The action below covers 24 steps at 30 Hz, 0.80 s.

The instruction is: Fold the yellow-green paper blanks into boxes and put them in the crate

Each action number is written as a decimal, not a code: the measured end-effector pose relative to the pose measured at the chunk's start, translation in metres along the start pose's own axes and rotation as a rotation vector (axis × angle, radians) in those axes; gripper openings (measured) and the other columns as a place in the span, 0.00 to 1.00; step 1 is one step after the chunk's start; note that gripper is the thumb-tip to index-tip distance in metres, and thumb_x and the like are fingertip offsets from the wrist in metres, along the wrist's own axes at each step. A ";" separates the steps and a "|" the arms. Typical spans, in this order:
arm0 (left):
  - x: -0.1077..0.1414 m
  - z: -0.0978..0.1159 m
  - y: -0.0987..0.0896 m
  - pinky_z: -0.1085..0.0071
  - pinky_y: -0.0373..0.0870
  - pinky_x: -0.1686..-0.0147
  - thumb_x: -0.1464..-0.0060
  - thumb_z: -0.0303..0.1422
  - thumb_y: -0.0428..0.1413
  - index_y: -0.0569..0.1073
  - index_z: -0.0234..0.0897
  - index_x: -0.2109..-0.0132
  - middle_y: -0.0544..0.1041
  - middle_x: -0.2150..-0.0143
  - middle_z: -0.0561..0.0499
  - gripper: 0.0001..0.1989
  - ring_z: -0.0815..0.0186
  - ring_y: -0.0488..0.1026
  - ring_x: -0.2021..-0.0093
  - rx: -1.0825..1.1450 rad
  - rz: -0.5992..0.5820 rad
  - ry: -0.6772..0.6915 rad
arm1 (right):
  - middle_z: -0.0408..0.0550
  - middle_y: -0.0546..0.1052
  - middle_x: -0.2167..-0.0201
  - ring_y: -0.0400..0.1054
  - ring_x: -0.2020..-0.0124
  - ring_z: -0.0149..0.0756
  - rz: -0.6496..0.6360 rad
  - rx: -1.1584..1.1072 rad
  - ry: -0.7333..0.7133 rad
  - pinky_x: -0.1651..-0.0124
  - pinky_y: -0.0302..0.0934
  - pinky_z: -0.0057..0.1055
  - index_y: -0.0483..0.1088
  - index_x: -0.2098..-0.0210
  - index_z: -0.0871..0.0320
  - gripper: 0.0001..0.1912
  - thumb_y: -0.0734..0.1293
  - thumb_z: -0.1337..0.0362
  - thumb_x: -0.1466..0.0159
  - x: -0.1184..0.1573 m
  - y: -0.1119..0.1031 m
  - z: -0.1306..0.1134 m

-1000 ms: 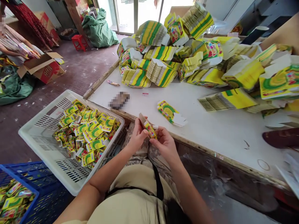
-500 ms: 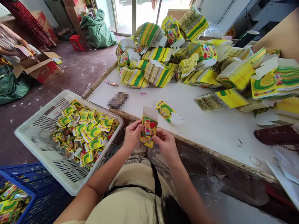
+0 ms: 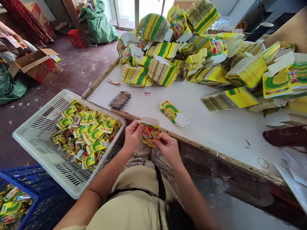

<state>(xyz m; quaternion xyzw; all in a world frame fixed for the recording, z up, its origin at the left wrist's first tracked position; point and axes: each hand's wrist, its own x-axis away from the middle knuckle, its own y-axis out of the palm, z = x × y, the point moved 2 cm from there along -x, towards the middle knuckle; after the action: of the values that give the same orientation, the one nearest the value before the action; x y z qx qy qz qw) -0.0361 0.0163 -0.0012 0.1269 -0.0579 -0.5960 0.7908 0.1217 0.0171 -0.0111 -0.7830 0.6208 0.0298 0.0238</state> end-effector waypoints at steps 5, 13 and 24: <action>-0.006 0.032 -0.014 0.64 0.70 0.47 0.44 0.50 0.60 0.77 0.40 0.48 0.80 0.49 0.44 0.23 0.58 0.76 0.48 -0.101 -0.202 0.019 | 0.46 0.78 0.69 0.70 0.65 0.41 0.177 0.439 -0.249 0.60 0.66 0.40 0.79 0.67 0.49 0.07 0.68 0.62 0.37 0.003 -0.031 -0.013; 0.007 0.046 -0.001 0.48 0.66 0.40 0.66 0.47 0.73 0.63 0.39 0.34 0.71 0.37 0.36 0.52 0.42 0.69 0.38 -0.818 -0.620 0.072 | 0.44 0.80 0.59 0.69 0.46 0.47 0.125 0.734 -0.544 0.33 0.50 0.58 0.79 0.62 0.37 0.14 0.65 0.66 0.35 0.019 -0.029 -0.032; 0.020 0.005 0.005 0.59 0.70 0.45 0.50 0.35 0.64 0.56 0.43 0.33 0.70 0.39 0.41 0.41 0.51 0.72 0.41 -0.917 -0.628 0.266 | 0.51 0.72 0.39 0.68 0.39 0.47 -0.068 -0.392 0.239 0.39 0.66 0.47 0.69 0.42 0.49 0.29 0.69 0.45 0.39 0.010 -0.005 0.006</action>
<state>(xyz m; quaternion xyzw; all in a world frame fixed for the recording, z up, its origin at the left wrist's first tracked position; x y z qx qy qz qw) -0.0271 -0.0024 0.0033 -0.1443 0.3470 -0.7456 0.5503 0.1289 0.0094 -0.0174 -0.7912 0.5746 0.0560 -0.2016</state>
